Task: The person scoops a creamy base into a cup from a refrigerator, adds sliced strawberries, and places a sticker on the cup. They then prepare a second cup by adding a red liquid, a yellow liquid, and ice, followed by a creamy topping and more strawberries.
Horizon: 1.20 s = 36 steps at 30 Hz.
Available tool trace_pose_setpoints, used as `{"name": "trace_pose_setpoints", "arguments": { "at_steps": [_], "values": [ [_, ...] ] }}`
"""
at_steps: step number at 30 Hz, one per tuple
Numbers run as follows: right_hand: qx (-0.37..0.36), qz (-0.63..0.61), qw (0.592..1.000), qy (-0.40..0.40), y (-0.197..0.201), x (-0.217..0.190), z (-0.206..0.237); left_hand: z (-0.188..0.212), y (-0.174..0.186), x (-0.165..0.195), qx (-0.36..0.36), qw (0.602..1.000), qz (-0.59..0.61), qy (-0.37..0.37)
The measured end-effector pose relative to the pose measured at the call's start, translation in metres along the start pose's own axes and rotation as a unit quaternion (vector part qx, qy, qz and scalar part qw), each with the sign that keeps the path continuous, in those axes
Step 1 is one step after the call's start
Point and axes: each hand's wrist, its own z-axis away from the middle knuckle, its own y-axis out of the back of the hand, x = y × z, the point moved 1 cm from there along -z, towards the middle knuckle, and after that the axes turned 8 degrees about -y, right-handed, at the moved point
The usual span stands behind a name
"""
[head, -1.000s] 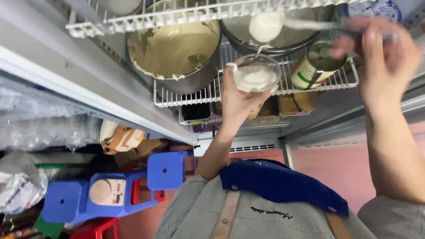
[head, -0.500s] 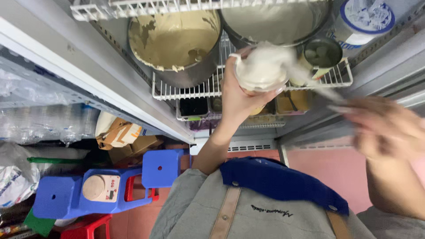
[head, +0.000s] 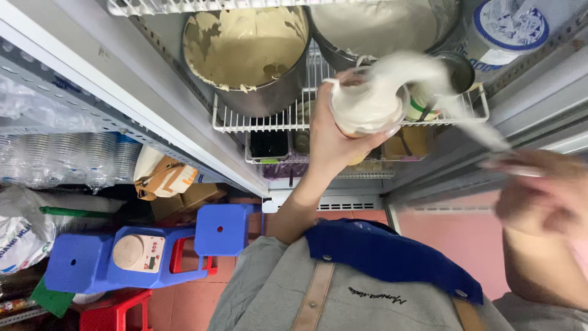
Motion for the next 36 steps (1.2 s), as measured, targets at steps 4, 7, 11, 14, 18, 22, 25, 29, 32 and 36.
{"name": "trace_pose_setpoints", "arguments": {
  "at_steps": [4,7,11,14,18,22,25,29,32,36],
  "values": [
    [0.142,-0.140,0.968,-0.149,-0.001,0.007,0.032,0.004,-0.004,0.001,0.012,1.000,-0.003,0.013],
    [0.224,-0.275,0.876,-0.327,-0.004,0.021,0.025,0.006,-0.006,0.003,0.022,0.998,-0.052,0.011],
    [0.220,-0.399,0.740,-0.494,-0.012,0.041,-0.032,0.009,-0.011,0.003,0.014,0.996,-0.090,0.021],
    [0.222,-0.458,0.639,-0.576,-0.020,0.052,-0.065,0.012,-0.017,-0.003,0.009,0.993,-0.104,0.046],
    [0.235,-0.463,0.619,-0.589,-0.031,0.080,-0.090,0.013,-0.024,-0.014,0.019,0.995,-0.077,0.057],
    [0.102,-0.373,0.789,-0.477,-0.061,0.135,-0.125,0.014,-0.028,-0.020,0.034,0.996,-0.075,0.042],
    [-0.123,-0.004,0.950,-0.288,-0.087,0.161,-0.135,0.015,-0.030,-0.020,0.049,0.994,-0.086,0.039],
    [-0.191,0.039,0.954,-0.227,-0.094,0.166,-0.128,0.014,-0.023,-0.020,0.037,0.996,-0.066,0.049],
    [-0.146,-0.059,0.942,-0.296,-0.083,0.161,-0.121,0.013,-0.014,-0.021,0.051,0.996,-0.054,0.041],
    [-0.087,-0.132,0.940,-0.302,-0.074,0.157,-0.112,0.013,-0.007,-0.021,0.053,0.995,-0.076,0.036]
  ]
}}
